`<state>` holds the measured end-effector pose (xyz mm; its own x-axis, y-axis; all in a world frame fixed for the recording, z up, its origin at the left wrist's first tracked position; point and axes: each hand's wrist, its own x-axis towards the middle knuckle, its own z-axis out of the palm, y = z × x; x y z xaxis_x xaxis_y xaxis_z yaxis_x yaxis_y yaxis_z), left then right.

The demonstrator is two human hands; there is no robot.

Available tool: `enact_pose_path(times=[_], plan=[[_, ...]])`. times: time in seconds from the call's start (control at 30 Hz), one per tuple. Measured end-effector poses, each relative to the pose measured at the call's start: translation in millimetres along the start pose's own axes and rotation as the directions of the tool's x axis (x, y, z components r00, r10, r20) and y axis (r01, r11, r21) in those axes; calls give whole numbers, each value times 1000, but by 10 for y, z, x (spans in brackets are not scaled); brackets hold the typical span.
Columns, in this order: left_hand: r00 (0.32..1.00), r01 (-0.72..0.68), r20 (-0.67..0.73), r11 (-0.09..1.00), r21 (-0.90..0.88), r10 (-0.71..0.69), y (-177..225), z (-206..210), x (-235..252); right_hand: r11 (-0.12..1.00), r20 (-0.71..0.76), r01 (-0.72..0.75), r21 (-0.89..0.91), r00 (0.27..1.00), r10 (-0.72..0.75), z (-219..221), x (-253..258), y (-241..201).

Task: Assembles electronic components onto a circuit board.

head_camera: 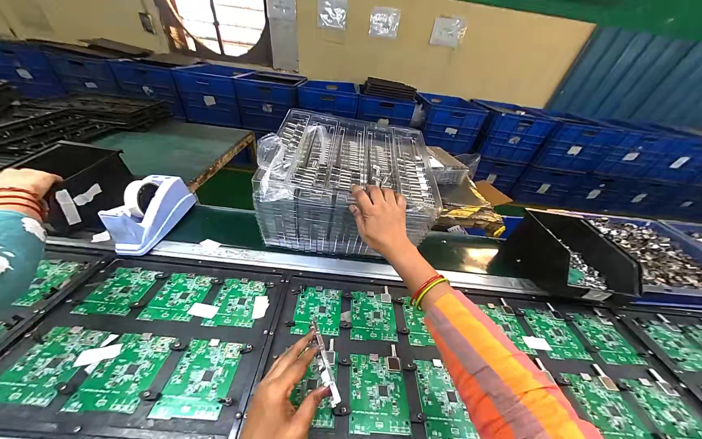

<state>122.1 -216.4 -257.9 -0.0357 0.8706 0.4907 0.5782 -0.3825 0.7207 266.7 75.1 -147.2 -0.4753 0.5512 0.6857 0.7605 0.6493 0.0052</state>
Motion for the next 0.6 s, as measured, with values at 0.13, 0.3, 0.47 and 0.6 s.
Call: enact_pose_path(times=[0.13,0.3,0.47,0.6], plan=[[1000,-19,-13,1000,14,19,-44,-1,-12,998,-90,58,6,994,-58,-104,-130,-21],[1000,-21,-17,1000,20,21,-91,-18,20,999,-200,37,-5,979,-38,-298,-425,-260],[994,-99,-39,993,68,102,-91,-23,81,977,9,-79,198,997,79,-495,-798,-432],[973,-227,-21,967,117,231,-78,-30,124,542,617,-532,650,787,33,-683,-1106,-635]])
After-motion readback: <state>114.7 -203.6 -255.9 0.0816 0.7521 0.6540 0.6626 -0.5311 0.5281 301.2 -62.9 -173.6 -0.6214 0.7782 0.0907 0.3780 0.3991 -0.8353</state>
